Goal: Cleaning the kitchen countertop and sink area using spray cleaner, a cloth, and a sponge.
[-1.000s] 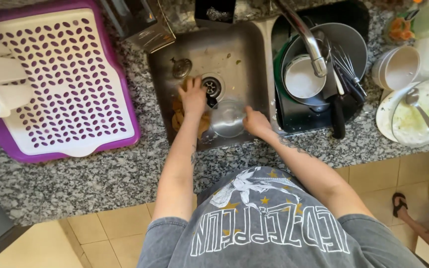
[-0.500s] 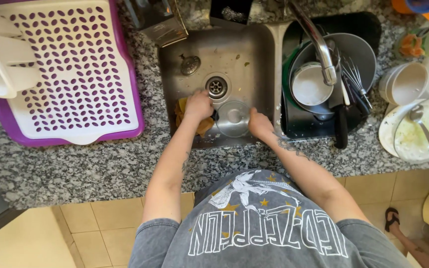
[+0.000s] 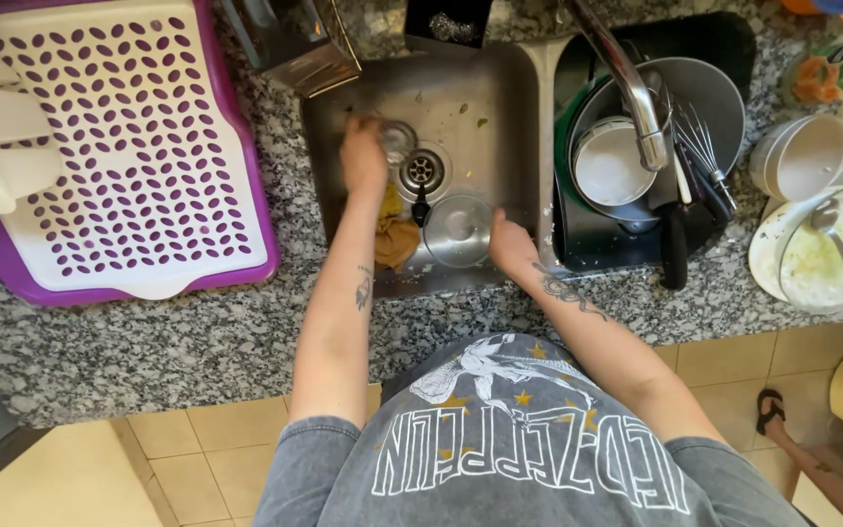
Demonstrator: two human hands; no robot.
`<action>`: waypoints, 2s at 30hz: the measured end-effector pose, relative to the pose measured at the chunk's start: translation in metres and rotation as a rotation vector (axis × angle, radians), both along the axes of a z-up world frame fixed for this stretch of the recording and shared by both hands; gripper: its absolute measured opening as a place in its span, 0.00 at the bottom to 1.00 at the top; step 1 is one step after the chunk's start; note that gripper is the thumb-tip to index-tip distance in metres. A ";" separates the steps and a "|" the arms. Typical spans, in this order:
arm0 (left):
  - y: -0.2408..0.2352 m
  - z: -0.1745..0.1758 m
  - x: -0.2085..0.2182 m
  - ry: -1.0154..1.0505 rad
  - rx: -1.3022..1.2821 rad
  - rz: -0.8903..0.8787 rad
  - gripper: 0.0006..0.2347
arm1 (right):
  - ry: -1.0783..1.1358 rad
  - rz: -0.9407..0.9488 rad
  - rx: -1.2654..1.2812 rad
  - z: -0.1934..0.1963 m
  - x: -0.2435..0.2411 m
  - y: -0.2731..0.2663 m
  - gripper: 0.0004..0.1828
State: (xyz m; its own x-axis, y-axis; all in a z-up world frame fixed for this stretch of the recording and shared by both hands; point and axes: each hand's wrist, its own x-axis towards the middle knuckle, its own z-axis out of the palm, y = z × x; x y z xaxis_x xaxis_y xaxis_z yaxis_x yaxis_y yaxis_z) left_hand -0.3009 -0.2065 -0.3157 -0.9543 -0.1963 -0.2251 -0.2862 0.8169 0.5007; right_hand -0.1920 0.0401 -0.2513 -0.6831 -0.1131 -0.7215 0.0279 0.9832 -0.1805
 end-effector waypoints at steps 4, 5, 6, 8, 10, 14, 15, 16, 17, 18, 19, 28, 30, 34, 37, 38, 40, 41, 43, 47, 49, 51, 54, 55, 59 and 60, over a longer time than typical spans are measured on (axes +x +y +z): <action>0.026 -0.047 0.027 -0.216 0.065 -0.009 0.10 | -0.031 -0.023 -0.020 0.008 0.000 -0.002 0.23; 0.031 -0.068 0.032 -0.248 0.029 -0.024 0.10 | -0.018 -0.017 -0.032 0.012 -0.003 -0.003 0.24; 0.033 -0.063 0.033 -0.236 0.027 -0.025 0.10 | -0.006 -0.017 -0.033 0.011 -0.003 -0.003 0.24; 0.039 -0.054 0.042 -0.121 0.083 0.026 0.07 | -0.019 -0.016 -0.049 0.012 0.000 -0.001 0.24; 0.041 -0.041 0.038 -0.135 0.101 0.045 0.06 | -0.021 -0.014 -0.048 0.012 -0.001 -0.002 0.24; 0.042 -0.033 0.038 -0.156 0.138 0.092 0.05 | -0.030 -0.018 -0.053 0.006 0.000 0.000 0.24; 0.041 -0.038 0.037 -0.152 0.139 0.090 0.05 | -0.026 -0.019 -0.053 0.004 0.000 0.001 0.24; 0.041 -0.044 0.037 -0.129 0.140 0.102 0.05 | -0.029 -0.018 -0.054 0.002 0.000 0.002 0.24; 0.040 -0.050 0.036 -0.106 0.142 0.114 0.05 | -0.032 -0.016 -0.055 -0.001 0.001 0.002 0.23; 0.042 -0.052 0.037 -0.108 0.144 0.112 0.05 | -0.035 -0.018 -0.053 0.000 0.000 0.003 0.23; 0.043 -0.054 0.037 -0.101 0.137 0.099 0.05 | -0.034 -0.026 -0.057 0.001 0.000 0.003 0.23; 0.045 -0.042 0.041 -0.146 0.133 0.081 0.04 | -0.039 -0.026 -0.075 0.005 -0.002 0.002 0.23; 0.044 -0.034 0.040 -0.163 0.149 0.091 0.04 | -0.043 -0.030 -0.082 0.010 -0.003 0.001 0.23; 0.047 0.018 0.039 -0.102 0.045 0.016 0.08 | -0.029 -0.047 -0.097 0.006 0.001 0.003 0.26; 0.045 0.020 0.043 -0.179 0.004 -0.017 0.09 | 0.009 -0.080 -0.121 0.021 0.002 0.001 0.29; 0.045 0.013 0.045 -0.288 0.001 -0.050 0.08 | 0.036 -0.098 -0.132 0.030 0.002 0.000 0.30; 0.046 0.002 0.057 -0.272 -0.069 -0.115 0.11 | 0.182 0.003 -0.138 0.043 0.001 0.004 0.27; 0.047 -0.003 0.063 -0.263 -0.138 -0.174 0.13 | 0.320 0.108 -0.142 0.050 0.000 0.006 0.25; 0.054 -0.007 0.076 -0.221 -0.212 -0.221 0.09 | 0.607 0.157 -0.314 0.098 -0.014 0.008 0.20; 0.064 -0.026 0.103 0.128 -0.450 -0.303 0.07 | 1.251 0.177 -0.163 0.179 -0.052 0.037 0.20; 0.065 -0.039 0.109 0.087 -0.440 -0.341 0.06 | 1.159 0.061 -0.031 0.203 -0.066 0.052 0.25; 0.065 -0.035 0.114 0.046 -0.430 -0.374 0.06 | 1.062 -0.054 0.092 0.205 -0.072 0.062 0.32; 0.060 -0.001 0.116 -0.026 -0.362 -0.388 0.07 | 1.026 -0.032 0.047 0.205 -0.078 0.046 0.33; 0.058 0.013 0.117 -0.031 -0.292 -0.361 0.09 | 0.831 -0.147 -0.105 0.226 -0.079 0.026 0.28; 0.046 0.083 0.126 -0.077 -0.060 -0.281 0.13 | 0.575 -0.047 -0.517 0.234 -0.094 -0.007 0.31; 0.042 0.089 0.129 -0.071 -0.067 -0.273 0.13 | 0.580 -0.039 -0.526 0.223 -0.115 0.000 0.31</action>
State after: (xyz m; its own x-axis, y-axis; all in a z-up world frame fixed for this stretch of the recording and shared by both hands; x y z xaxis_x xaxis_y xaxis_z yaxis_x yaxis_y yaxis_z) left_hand -0.1715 -0.1648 -0.2265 -0.9562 0.0490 -0.2885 -0.0836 0.8990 0.4299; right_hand -0.3075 0.0401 -0.0287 -0.9452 -0.3088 -0.1060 -0.1804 0.7646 -0.6187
